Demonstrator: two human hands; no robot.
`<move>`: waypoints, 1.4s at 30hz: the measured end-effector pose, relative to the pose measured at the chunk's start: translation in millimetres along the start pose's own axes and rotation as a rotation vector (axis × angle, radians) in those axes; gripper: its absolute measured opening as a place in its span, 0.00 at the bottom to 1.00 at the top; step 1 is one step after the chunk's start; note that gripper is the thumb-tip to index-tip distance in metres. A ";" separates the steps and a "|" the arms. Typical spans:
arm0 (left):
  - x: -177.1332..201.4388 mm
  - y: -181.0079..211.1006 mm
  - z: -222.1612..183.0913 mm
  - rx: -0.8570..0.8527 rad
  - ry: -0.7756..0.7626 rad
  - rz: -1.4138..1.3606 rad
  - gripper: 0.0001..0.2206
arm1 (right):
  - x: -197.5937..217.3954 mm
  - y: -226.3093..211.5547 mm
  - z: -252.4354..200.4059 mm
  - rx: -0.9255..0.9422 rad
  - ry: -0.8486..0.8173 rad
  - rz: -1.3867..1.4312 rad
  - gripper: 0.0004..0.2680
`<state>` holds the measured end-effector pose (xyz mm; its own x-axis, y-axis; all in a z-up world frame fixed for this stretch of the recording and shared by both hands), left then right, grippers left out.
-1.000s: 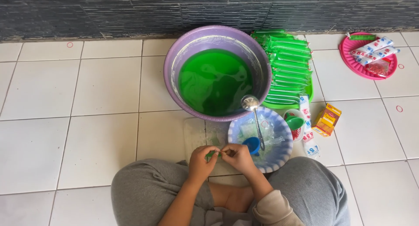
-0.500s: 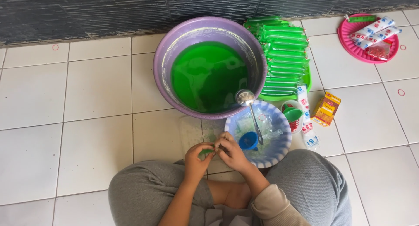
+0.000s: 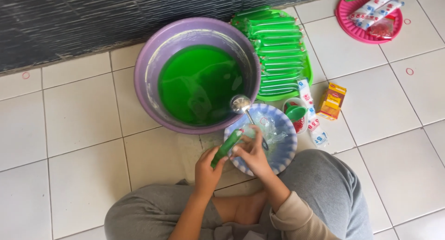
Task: Filling small plastic tubes with green liquid using a ladle and funnel, then placing them on a green tray.
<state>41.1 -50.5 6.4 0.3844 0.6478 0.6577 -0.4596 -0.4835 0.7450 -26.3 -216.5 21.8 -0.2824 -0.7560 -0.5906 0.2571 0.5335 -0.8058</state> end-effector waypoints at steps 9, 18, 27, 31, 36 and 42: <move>-11.6 39.1 66.6 -0.402 0.043 0.086 0.26 | 163.6 28.3 37.8 0.029 0.577 0.265 0.04; -4.9 -1.8 67.3 -0.325 0.208 0.018 0.11 | 296.7 -45.3 140.0 -0.023 0.850 -0.184 0.24; -24.8 0.8 76.9 -0.493 0.286 -0.037 0.12 | 187.7 -32.5 161.9 -0.374 0.786 -1.248 0.44; -21.9 1.6 76.9 -0.463 0.297 -0.075 0.11 | 205.6 -35.0 162.6 -0.325 0.720 -1.503 0.34; -20.0 4.7 75.8 -0.487 0.301 -0.094 0.12 | 193.0 -54.7 159.5 -0.231 0.386 -1.592 0.14; -28.8 6.4 72.2 -0.498 0.263 -0.112 0.12 | 274.7 -5.8 168.2 -0.140 0.204 -1.872 0.04</move>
<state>84.8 -114.7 0.3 0.2694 0.8348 0.4801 -0.7740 -0.1090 0.6237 50.1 -491.1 -128.4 -0.1646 -0.2745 0.9474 -0.5344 -0.7824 -0.3196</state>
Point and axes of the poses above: each hand's wrist, its own z-axis towards the middle knuckle, its own x-axis out of the back of the hand, y = z × x, the point moved 2 cm from there along z, towards the middle knuckle, and after that the axes turned 13 degrees about z, right-handed, at the moved point
